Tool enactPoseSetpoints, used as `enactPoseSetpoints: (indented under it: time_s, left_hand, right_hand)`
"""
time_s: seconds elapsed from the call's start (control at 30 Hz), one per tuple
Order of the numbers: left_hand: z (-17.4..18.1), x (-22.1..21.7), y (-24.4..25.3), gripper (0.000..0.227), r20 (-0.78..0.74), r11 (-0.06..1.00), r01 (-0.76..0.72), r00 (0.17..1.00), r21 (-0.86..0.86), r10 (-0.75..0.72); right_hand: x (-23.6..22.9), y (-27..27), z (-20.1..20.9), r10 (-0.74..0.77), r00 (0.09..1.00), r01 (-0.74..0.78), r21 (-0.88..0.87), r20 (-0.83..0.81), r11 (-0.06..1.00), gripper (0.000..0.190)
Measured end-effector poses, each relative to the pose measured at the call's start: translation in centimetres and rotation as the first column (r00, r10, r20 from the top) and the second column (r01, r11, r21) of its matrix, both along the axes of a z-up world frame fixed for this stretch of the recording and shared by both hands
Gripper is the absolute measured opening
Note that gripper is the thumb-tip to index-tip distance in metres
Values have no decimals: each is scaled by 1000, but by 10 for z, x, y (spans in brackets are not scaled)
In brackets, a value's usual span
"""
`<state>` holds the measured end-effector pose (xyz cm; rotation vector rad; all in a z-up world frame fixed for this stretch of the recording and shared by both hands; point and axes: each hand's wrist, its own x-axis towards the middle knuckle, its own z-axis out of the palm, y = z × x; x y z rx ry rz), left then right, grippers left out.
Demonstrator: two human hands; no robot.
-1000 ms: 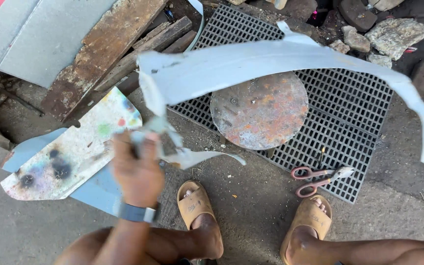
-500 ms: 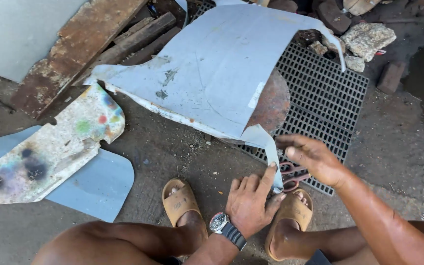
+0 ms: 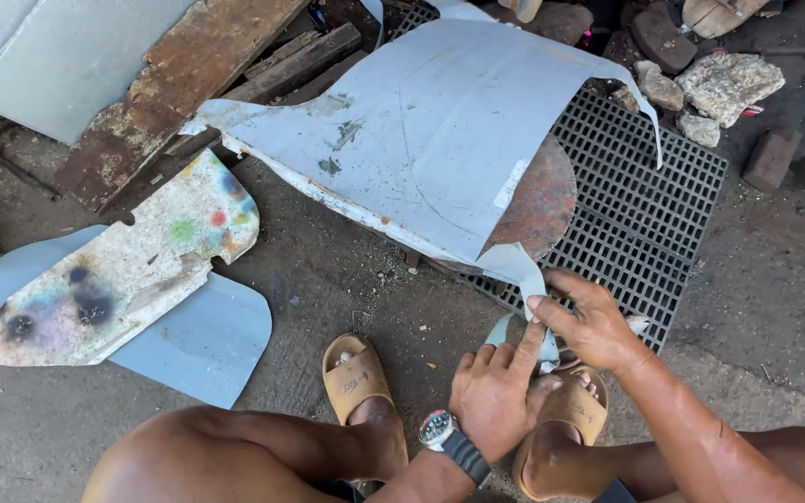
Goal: The person uses tin snips to cut a large, light-blue metal sheet along a pre-drawn outline. They reposition the sheet several times to follow the curved and straight lines, removing excess metal strips as they progress.
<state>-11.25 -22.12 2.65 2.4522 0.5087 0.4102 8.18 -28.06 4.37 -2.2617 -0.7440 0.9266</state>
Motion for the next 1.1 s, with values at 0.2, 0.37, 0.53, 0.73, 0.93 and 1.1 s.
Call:
enactPoseSetpoints:
  time_s: [0.2, 0.37, 0.53, 0.73, 0.93, 1.1]
  left_hand:
    - [1, 5, 46, 38, -26, 475, -306, 861, -825, 508]
    - [-14, 26, 89, 61, -195, -219, -72, 763, -973, 617]
    - [-58, 54, 80, 35, -109, -235, 38, 806, -971, 581]
    - [-37, 60, 76, 31, -64, -125, 20, 772, -992, 632]
    - [-55, 71, 70, 26, -21, 30, -59, 712, -998, 702]
    - [-75, 73, 67, 29, -9, 27, -42, 679, -999, 734]
  right_hand:
    - [13, -7, -4, -16, 983, 37, 107, -183, 994, 43]
    - [44, -23, -52, 18, 969, 56, 291, -246, 955, 47]
    - [75, -43, -109, -39, 929, 180, 357, -369, 917, 44]
    - [75, -30, -86, -175, 879, 300, 230, -443, 926, 42]
    - [91, -24, -127, -379, 659, 522, 33, -649, 852, 47]
    - [64, -9, -99, -465, 527, 662, 0, -712, 750, 44]
